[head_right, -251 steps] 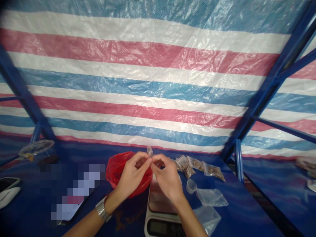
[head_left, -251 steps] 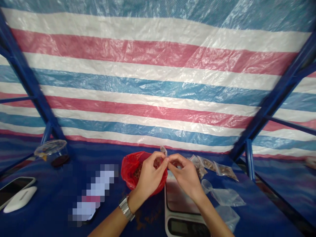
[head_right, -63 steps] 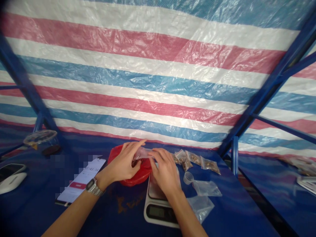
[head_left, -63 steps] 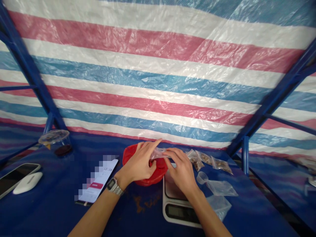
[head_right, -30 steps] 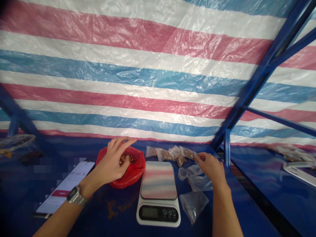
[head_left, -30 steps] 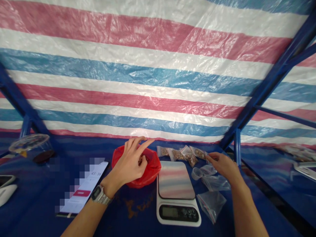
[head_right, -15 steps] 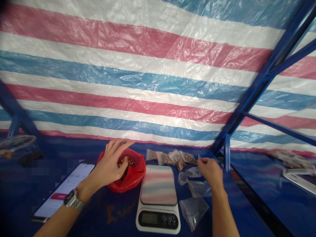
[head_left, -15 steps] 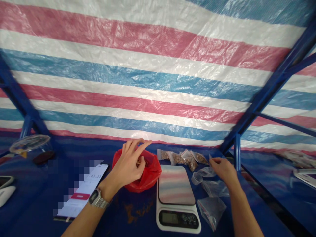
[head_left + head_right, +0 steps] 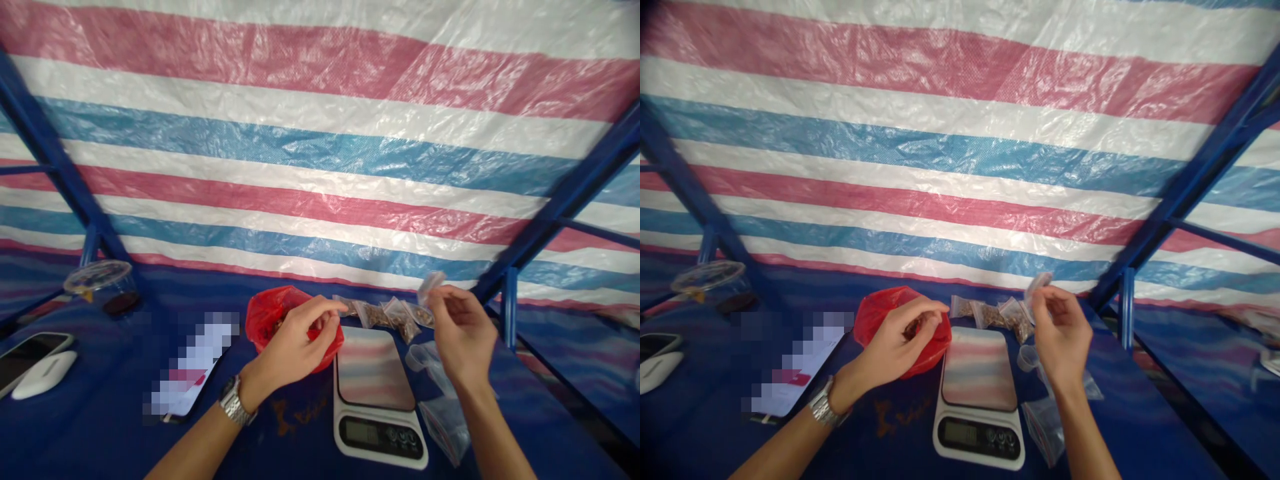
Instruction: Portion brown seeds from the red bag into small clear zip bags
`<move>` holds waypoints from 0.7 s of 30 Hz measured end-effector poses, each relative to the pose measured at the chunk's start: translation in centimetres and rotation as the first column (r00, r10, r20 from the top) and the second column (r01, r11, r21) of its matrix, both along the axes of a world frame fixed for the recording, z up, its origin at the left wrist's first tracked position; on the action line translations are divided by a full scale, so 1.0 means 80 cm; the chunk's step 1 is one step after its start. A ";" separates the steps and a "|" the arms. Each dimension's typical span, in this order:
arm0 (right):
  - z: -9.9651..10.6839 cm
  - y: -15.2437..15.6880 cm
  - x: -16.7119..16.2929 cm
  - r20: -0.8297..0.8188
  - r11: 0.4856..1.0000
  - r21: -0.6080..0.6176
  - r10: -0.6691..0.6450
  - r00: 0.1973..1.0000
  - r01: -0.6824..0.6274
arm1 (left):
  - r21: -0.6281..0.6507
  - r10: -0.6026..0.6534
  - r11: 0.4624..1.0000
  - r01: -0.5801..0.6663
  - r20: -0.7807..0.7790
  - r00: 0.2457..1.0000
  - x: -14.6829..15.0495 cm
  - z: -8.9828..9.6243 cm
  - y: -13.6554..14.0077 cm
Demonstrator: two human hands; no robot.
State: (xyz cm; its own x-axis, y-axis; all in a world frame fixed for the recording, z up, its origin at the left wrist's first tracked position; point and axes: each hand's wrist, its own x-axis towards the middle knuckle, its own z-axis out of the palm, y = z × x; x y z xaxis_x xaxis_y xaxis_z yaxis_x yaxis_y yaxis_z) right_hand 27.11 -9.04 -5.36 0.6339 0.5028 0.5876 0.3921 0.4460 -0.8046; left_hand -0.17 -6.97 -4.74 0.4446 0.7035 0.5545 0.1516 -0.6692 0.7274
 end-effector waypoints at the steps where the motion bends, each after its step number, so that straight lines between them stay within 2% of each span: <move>1: 0.000 -0.003 -0.017 0.027 0.995 -0.009 0.095 0.995 -0.095 | -0.038 -0.026 0.999 0.026 0.019 0.999 0.004 0.000 -0.004; 4: -0.009 -0.013 -0.055 0.098 0.941 -0.103 0.333 0.938 -0.323 | -0.171 -0.096 0.979 0.108 0.074 0.993 0.014 -0.003 -0.010; 8: -0.026 -0.021 -0.084 0.227 0.874 -0.201 0.481 0.847 -0.443 | -0.305 -0.164 0.930 0.204 0.152 0.975 0.021 -0.012 -0.007; 11: -0.034 -0.023 -0.092 0.311 0.868 -0.221 0.494 0.812 -0.444 | -0.338 -0.142 0.918 0.209 0.212 0.967 0.022 -0.018 -0.001; 15: -0.037 -0.026 -0.095 0.380 0.878 -0.231 0.479 0.791 -0.420 | -0.329 -0.148 0.920 0.212 0.208 0.967 0.021 -0.023 0.004; 21: -0.036 -0.025 -0.097 0.393 0.894 -0.230 0.446 0.804 -0.383 | -0.333 -0.119 0.925 0.182 0.202 0.972 0.020 -0.022 0.005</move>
State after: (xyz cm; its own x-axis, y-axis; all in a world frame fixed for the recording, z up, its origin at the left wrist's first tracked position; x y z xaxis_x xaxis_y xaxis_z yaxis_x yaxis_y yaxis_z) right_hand 19.31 -11.01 -8.22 0.0499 0.7525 0.6567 0.5101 0.5461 -0.6645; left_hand 1.44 -6.54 -6.49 0.4787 0.7980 0.3662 -0.0820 -0.3747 0.9235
